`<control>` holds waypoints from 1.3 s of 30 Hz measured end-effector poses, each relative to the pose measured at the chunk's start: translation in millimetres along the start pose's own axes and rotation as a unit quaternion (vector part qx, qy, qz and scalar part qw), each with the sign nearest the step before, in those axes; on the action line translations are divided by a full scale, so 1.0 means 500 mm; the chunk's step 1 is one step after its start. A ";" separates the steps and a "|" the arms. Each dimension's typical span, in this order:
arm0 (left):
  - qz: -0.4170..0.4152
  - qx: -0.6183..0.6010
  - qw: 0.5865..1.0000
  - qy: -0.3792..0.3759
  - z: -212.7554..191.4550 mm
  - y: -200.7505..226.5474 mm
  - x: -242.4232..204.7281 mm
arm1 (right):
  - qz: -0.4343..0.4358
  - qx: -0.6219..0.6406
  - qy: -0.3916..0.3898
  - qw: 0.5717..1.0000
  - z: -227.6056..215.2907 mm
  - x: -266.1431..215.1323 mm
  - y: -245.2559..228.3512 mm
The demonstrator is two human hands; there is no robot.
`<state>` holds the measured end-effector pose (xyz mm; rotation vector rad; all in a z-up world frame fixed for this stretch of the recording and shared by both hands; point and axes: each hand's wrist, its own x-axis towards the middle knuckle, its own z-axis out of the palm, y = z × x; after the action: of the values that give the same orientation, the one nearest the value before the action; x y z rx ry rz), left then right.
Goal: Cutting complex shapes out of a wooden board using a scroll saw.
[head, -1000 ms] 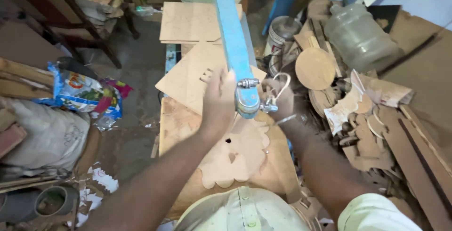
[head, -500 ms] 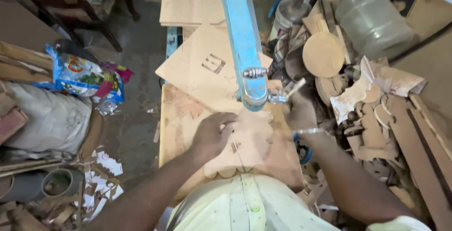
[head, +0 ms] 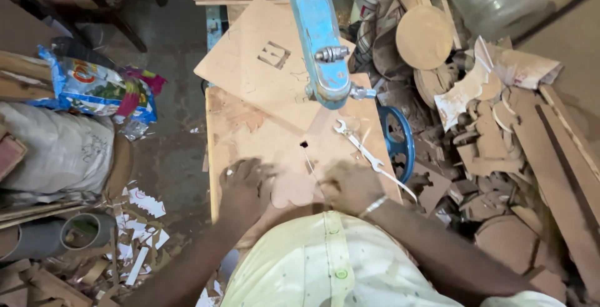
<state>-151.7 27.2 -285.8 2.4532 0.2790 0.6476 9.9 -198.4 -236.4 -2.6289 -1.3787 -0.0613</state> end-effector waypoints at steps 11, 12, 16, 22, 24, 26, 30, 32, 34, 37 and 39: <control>0.091 0.087 0.992 0.009 -0.001 -0.004 -0.059 | 0.169 -0.031 -0.217 0.961 0.053 -0.042 -0.059; 0.089 0.092 0.992 0.007 0.002 -0.006 -0.059 | 0.162 -0.047 -0.215 0.962 0.074 -0.053 -0.050; 0.099 0.102 0.990 0.019 0.004 -0.010 -0.063 | 0.143 -0.025 -0.208 0.967 0.032 -0.070 -0.084; 0.086 0.110 0.990 -0.006 -0.010 0.000 -0.054 | 0.209 0.099 0.026 0.973 -0.044 -0.166 0.156; 0.081 0.133 0.987 -0.041 0.004 -0.016 -0.058 | 0.290 0.134 0.125 0.939 -0.142 -0.204 0.194; 0.083 0.157 0.981 -0.074 0.011 -0.021 -0.057 | 0.366 0.159 0.230 0.888 -0.190 -0.280 0.216; 0.072 0.139 0.982 -0.106 0.002 -0.011 -0.045 | 0.492 0.119 0.224 0.833 -0.135 -0.528 0.202; 0.082 0.128 0.979 -0.135 0.004 -0.020 -0.055 | 0.535 0.083 0.190 0.819 -0.058 -0.698 0.178; 0.101 0.143 0.981 -0.084 0.014 -0.033 -0.060 | 0.623 0.050 0.142 0.767 0.036 -0.888 0.142; 0.138 0.230 0.952 -0.145 -0.013 0.010 -0.036 | 0.741 0.107 0.122 0.652 0.156 -1.215 0.036; 0.243 0.243 0.929 -0.137 0.007 0.047 -0.022 | 0.795 0.094 0.125 0.586 0.187 -1.356 -0.091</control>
<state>-158.2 3.0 -278.7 3.0879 -0.3368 0.4529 -418.7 -708.1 -401.1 -2.4338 1.2237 -0.0284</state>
